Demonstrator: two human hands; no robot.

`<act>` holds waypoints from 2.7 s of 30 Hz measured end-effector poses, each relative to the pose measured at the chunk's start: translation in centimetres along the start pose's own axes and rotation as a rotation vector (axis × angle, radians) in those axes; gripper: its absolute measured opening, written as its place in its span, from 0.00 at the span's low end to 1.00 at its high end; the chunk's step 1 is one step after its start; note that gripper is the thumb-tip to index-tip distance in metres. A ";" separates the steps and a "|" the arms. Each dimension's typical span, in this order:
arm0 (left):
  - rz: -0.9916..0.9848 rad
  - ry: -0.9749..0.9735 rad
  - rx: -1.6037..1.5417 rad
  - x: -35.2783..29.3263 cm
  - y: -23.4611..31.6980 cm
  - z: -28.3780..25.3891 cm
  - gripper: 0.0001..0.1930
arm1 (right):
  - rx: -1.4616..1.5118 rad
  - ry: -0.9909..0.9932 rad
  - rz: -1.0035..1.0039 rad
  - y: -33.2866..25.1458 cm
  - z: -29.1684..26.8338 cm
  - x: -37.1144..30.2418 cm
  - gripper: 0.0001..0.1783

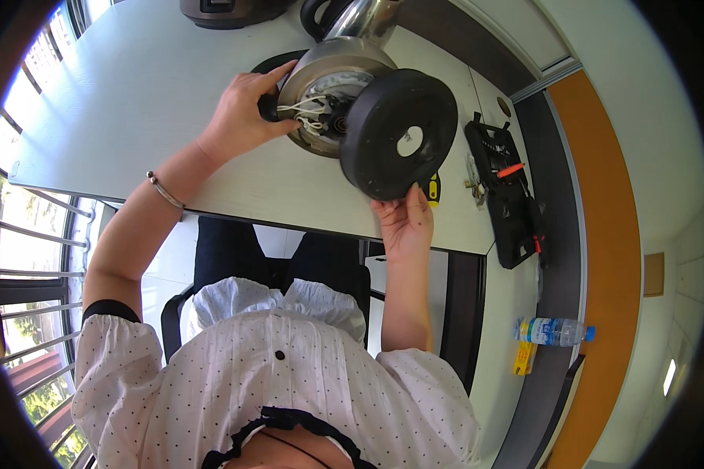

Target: The person assembles the base of an electric kettle by aligning the bottom cover with the main body and securing it with screws using a screwdriver. The person tightens multiple screws to complete the assembly.

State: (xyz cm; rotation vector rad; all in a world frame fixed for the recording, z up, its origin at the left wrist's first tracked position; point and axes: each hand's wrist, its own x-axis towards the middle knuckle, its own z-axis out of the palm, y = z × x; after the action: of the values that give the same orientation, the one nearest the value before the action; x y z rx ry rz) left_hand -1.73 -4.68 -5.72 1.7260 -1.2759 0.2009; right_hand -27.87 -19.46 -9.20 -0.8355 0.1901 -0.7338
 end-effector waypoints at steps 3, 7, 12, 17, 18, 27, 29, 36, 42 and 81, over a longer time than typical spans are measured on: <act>-0.005 0.013 -0.016 0.0 -0.1 0.1 0.41 | -0.063 -0.051 -0.022 0.8 0.2 0.0 0.14; -0.018 0.009 -0.031 0.0 -0.2 0.1 0.41 | -0.202 -0.054 -0.065 1.1 1.1 0.5 0.14; -0.047 -0.015 -0.085 0.3 0.4 -0.3 0.41 | -0.445 -0.029 -0.092 1.2 1.9 1.3 0.14; 0.042 0.076 -0.094 0.4 0.0 -0.3 0.37 | -0.532 0.086 -0.109 1.3 3.8 1.8 0.15; 0.026 0.051 -0.122 0.6 -0.2 -0.4 0.37 | -0.544 0.123 -0.114 1.5 4.2 1.9 0.16; 0.075 0.053 -0.092 0.5 -0.4 -0.3 0.40 | -0.645 0.201 -0.211 2.2 5.1 2.4 0.18; 0.071 0.050 -0.079 0.5 -0.3 -0.3 0.41 | -0.680 0.230 -0.245 2.2 6.0 2.4 0.19; 0.051 -0.004 -0.069 0.3 0.2 -0.8 0.43 | -0.730 0.268 -0.242 2.3 5.9 2.4 0.19; 0.028 -0.049 -0.084 0.3 0.8 -1.3 0.43 | -0.738 0.288 -0.243 2.5 5.7 2.5 0.22; 0.217 -0.118 -0.102 -0.1 0.5 -1.7 0.49 | -0.653 0.261 -0.308 3.6 5.9 2.3 0.20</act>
State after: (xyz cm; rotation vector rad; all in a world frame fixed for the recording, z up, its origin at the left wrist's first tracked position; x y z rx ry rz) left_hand -1.57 -3.36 -4.55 1.5312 -1.5347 0.1582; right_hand -21.73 -15.79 -7.58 -1.4075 0.5638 -1.0946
